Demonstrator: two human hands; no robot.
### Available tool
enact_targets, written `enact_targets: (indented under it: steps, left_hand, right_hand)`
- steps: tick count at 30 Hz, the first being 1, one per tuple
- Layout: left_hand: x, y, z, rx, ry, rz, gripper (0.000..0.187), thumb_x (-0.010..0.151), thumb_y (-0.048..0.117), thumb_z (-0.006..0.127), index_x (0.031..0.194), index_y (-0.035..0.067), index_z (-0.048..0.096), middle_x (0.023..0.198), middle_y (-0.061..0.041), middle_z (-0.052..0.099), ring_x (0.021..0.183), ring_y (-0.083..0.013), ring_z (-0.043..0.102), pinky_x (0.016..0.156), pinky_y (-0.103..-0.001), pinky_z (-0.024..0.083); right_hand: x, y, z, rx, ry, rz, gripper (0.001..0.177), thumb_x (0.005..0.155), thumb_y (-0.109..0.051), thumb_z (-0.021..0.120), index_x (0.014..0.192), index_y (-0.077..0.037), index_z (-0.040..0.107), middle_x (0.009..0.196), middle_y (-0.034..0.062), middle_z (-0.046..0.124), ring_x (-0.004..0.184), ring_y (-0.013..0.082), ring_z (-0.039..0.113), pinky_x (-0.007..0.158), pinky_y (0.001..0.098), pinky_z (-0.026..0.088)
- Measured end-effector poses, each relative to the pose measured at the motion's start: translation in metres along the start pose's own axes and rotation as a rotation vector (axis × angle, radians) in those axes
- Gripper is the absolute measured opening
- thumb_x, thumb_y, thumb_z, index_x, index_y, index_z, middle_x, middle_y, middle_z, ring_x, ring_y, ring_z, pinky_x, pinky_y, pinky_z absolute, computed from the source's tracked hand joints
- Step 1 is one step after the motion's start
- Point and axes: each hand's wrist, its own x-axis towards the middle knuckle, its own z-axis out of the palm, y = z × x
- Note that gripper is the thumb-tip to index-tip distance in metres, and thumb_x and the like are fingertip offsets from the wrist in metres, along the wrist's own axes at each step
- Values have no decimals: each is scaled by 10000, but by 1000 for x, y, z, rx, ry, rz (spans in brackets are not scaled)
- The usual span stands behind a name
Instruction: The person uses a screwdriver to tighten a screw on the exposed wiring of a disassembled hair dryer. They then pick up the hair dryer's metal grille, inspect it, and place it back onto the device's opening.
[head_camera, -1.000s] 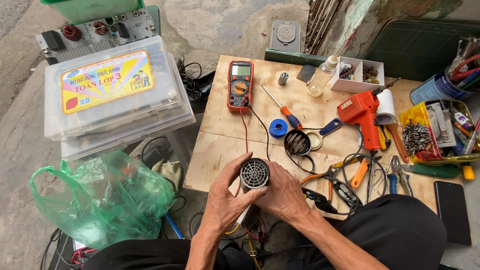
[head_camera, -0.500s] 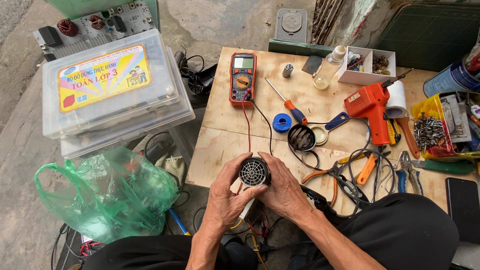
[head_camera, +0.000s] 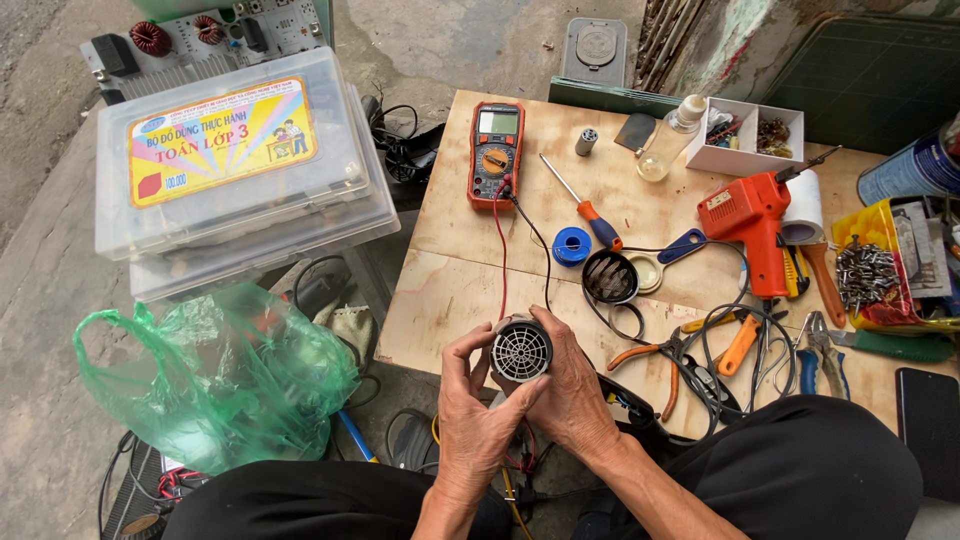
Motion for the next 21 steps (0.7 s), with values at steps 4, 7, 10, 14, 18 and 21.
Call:
enact_targets:
  steps: [4, 7, 10, 14, 18, 21]
  left_hand:
    - [-9, 3, 7, -38, 91, -65, 691, 749, 193, 1008, 1341, 136, 654, 1574, -207, 676, 1461, -302, 724, 1224, -354, 559]
    - [-15, 1, 9, 9, 137, -18, 611, 795, 190, 979, 1333, 114, 698, 1417, -83, 772, 1377, -202, 737, 1211, -343, 584]
    - [-17, -2, 9, -36, 139, 16, 584, 819, 155, 960, 1337, 88, 699, 1398, -91, 769, 1365, -202, 734, 1233, -354, 568]
    - [-15, -1, 7, -24, 104, 127, 526, 847, 129, 942, 1304, 69, 689, 1369, -124, 742, 1316, -220, 728, 1180, -352, 596]
    - [-14, -4, 6, -44, 103, 130, 500, 844, 110, 941, 1282, 73, 702, 1333, -119, 753, 1296, -213, 735, 1177, -351, 596]
    - [-15, -14, 6, -112, 120, 80, 507, 810, 87, 960, 1257, 70, 721, 1336, -119, 766, 1299, -206, 736, 1180, -340, 584]
  right_hand:
    - [-1, -8, 4, -29, 83, -20, 953, 850, -283, 927, 1595, -25, 392, 1559, 179, 601, 1387, 387, 654, 1106, 516, 562]
    - [-2, -8, 6, -31, 78, -61, 886, 903, -256, 880, 1608, -41, 389, 1567, 153, 566, 1380, 365, 663, 1113, 487, 565]
    - [-3, -5, 7, -68, 67, -41, 876, 907, -270, 850, 1623, -59, 391, 1595, 148, 547, 1439, 354, 621, 1160, 485, 530]
    - [-2, -9, 6, -26, 78, -80, 899, 907, -276, 892, 1608, -26, 388, 1590, 155, 549, 1422, 371, 644, 1150, 478, 543]
    - [-3, -9, 6, 0, 60, -34, 893, 903, -268, 878, 1609, -40, 380, 1593, 151, 560, 1436, 366, 629, 1171, 475, 521]
    - [-8, -2, 9, -1, 18, -7, 855, 972, -351, 760, 1650, -40, 341, 1640, 175, 493, 1487, 387, 583, 1186, 505, 506]
